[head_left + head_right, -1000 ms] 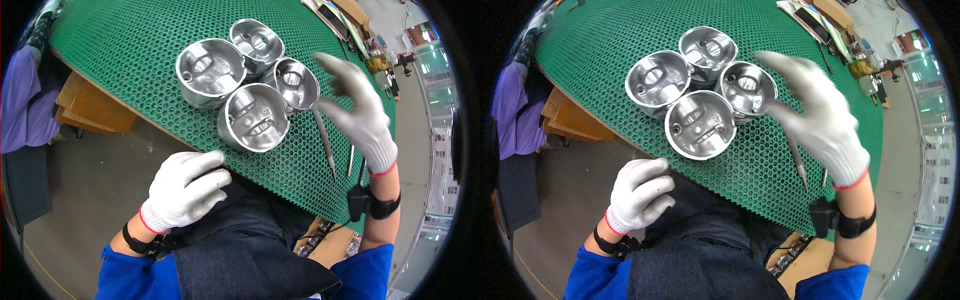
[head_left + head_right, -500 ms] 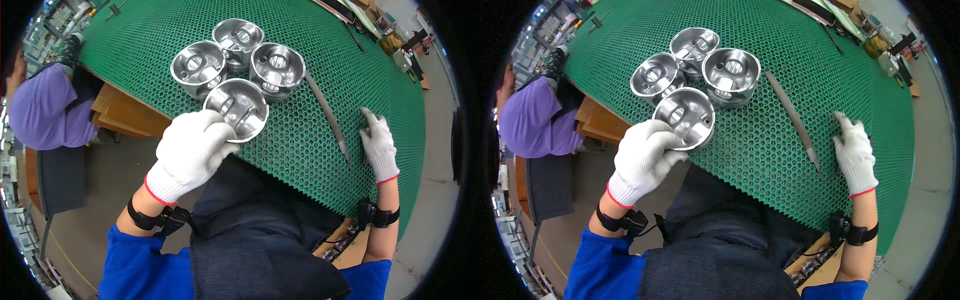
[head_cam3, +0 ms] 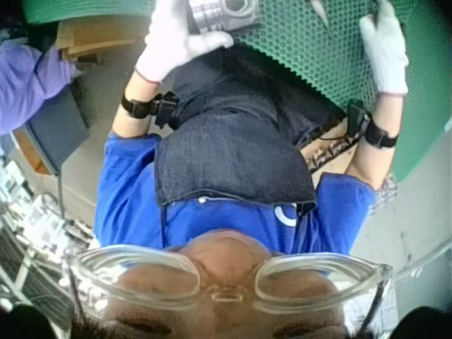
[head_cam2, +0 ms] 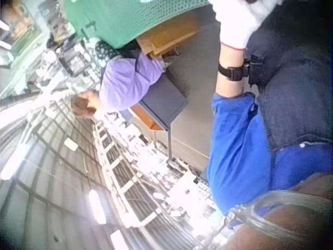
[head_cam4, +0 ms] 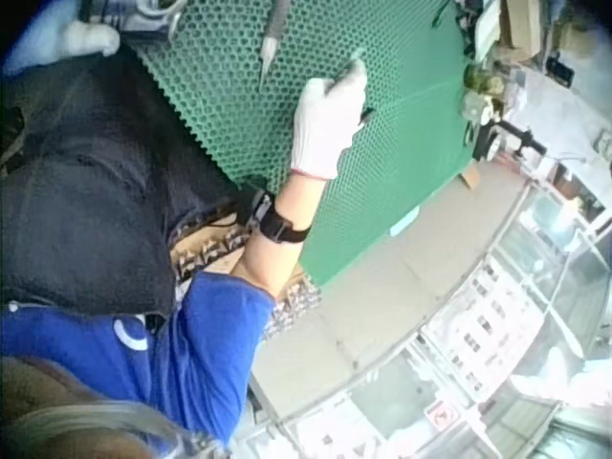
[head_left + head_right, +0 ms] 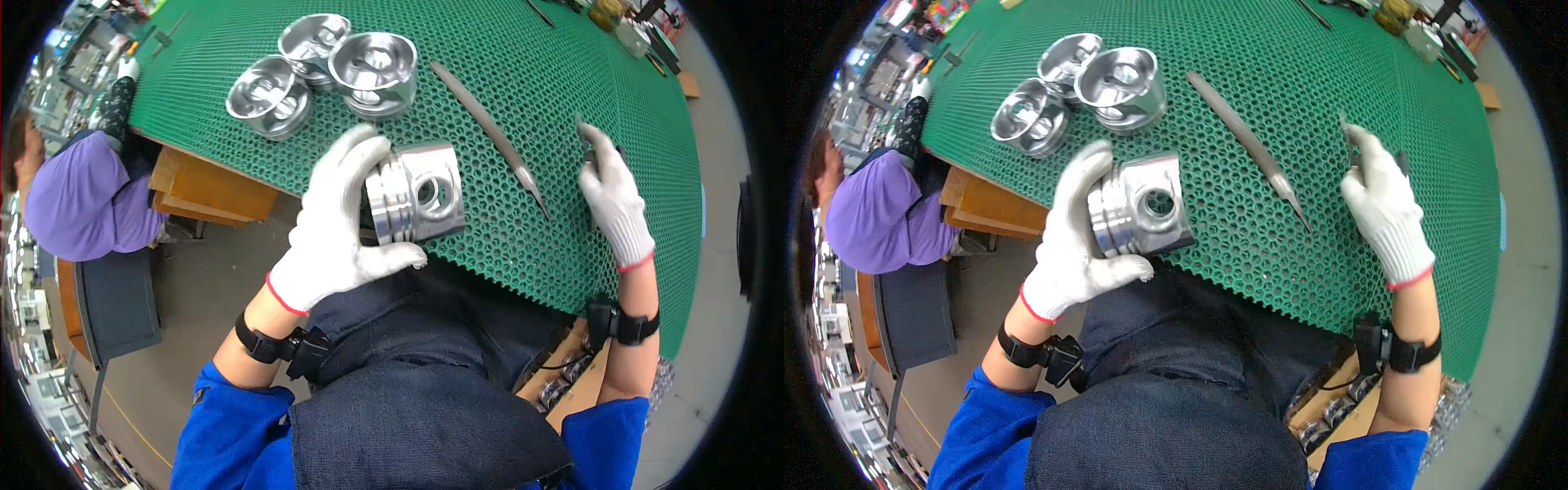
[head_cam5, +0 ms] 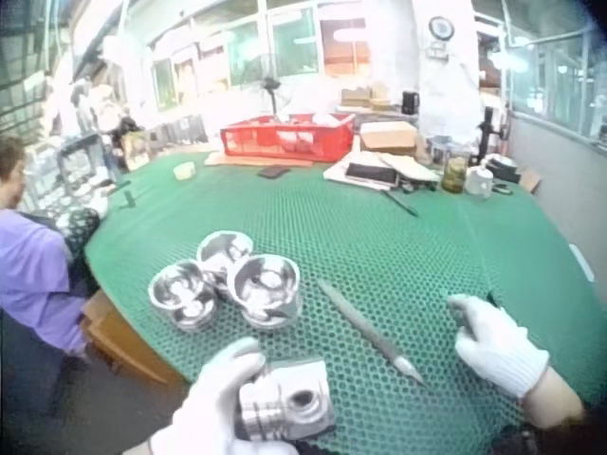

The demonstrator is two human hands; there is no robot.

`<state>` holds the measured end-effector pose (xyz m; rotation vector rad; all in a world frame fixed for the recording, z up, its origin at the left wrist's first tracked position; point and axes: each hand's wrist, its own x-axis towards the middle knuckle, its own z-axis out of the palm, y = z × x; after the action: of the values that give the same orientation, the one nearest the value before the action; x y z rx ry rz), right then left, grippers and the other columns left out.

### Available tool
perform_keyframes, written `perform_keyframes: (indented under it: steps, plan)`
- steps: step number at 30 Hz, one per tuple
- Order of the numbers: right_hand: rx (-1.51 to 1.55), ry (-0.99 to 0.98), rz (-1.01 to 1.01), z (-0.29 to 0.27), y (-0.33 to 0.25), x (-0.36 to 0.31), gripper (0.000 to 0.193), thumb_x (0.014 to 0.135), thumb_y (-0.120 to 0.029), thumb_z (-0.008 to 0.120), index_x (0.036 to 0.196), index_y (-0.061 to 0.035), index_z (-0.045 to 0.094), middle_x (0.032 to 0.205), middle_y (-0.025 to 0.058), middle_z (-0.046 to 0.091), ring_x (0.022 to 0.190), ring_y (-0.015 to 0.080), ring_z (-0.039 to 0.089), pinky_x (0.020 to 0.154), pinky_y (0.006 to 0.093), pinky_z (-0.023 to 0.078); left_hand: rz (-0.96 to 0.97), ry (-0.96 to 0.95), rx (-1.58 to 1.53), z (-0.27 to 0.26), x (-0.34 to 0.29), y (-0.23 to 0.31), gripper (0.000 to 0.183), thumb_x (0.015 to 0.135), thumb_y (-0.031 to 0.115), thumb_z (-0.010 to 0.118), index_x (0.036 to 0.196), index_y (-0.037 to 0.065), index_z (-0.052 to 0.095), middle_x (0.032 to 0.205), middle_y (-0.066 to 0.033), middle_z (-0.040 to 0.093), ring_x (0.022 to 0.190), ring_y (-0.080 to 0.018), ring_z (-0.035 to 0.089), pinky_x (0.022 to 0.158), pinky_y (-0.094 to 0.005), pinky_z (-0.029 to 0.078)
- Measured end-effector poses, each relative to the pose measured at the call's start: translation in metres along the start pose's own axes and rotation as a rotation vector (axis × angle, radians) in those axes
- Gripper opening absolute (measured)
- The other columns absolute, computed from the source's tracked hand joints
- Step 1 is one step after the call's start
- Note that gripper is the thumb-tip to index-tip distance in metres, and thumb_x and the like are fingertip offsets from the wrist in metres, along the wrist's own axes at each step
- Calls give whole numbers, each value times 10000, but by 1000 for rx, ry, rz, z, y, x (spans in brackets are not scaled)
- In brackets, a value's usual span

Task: Marking engine pistons with a marker and using a metal file to smooth internal surfaces.

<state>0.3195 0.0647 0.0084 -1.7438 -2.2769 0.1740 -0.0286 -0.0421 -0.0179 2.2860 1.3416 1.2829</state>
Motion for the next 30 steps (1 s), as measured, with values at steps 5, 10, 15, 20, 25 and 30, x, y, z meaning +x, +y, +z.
perform_keyframes:
  steps: [5, 10, 15, 20, 25, 30]
  plan:
    - [739, 31, 154, -35, -47, -72, 463, 939, -57, 414, 1394, 13, 461, 928, 62, 550, 675, 80, 529, 607, 213, 459, -105, -113, -256, 11, -18, -12, 1389, 561, 481, 938, 1545, 35, 65, 1484, -248, 315, 1344, -364, 397, 1116, -465, 330]
    - [1197, -119, 568, -1, -81, -112, 440, 926, -96, 443, 1345, 32, 488, 862, 73, 583, 467, 76, 449, 386, 211, 353, -87, -167, -317, 12, -17, -14, 1468, 532, 416, 967, 1566, 92, -23, 1485, -267, 299, 1342, -383, 394, 1104, -488, 345]
    - [1237, -13, 555, 11, -82, -115, 455, 898, -94, 441, 1327, 50, 490, 800, 95, 574, 416, 64, 409, 355, 198, 319, -71, -171, -328, 15, -25, -17, 1469, 520, 306, 980, 1573, 146, -31, 1496, -278, 286, 1335, -395, 404, 1086, -511, 368]
    - [1320, -50, 534, 12, -74, -109, 456, 909, -155, 481, 1312, 58, 490, 748, 86, 578, 394, 68, 406, 346, 200, 320, -17, -146, -321, 13, -24, -16, 1456, 528, 278, 977, 1570, 132, -29, 1470, -284, 310, 1332, -387, 411, 1073, -505, 387]
    - [1553, -64, 325, 20, -56, -112, 532, 982, -327, 549, 1336, 57, 446, 675, 62, 537, 365, 76, 394, 316, 213, 335, -676, 32, -1265, 1, 8, 24, 1034, 747, 328, 824, 1498, -2, 196, 1414, -243, 416, 1254, -389, 509, 943, -469, 534]
    - [1734, 3, 281, 21, -47, -121, 518, 989, -281, 546, 1359, 57, 414, 664, 43, 488, 369, 84, 400, 317, 221, 355, -916, -125, -2438, 3, 37, 32, 988, 901, 706, 449, 1478, -56, 200, 1328, -420, 381, 1148, -548, 536, 865, -513, 599]
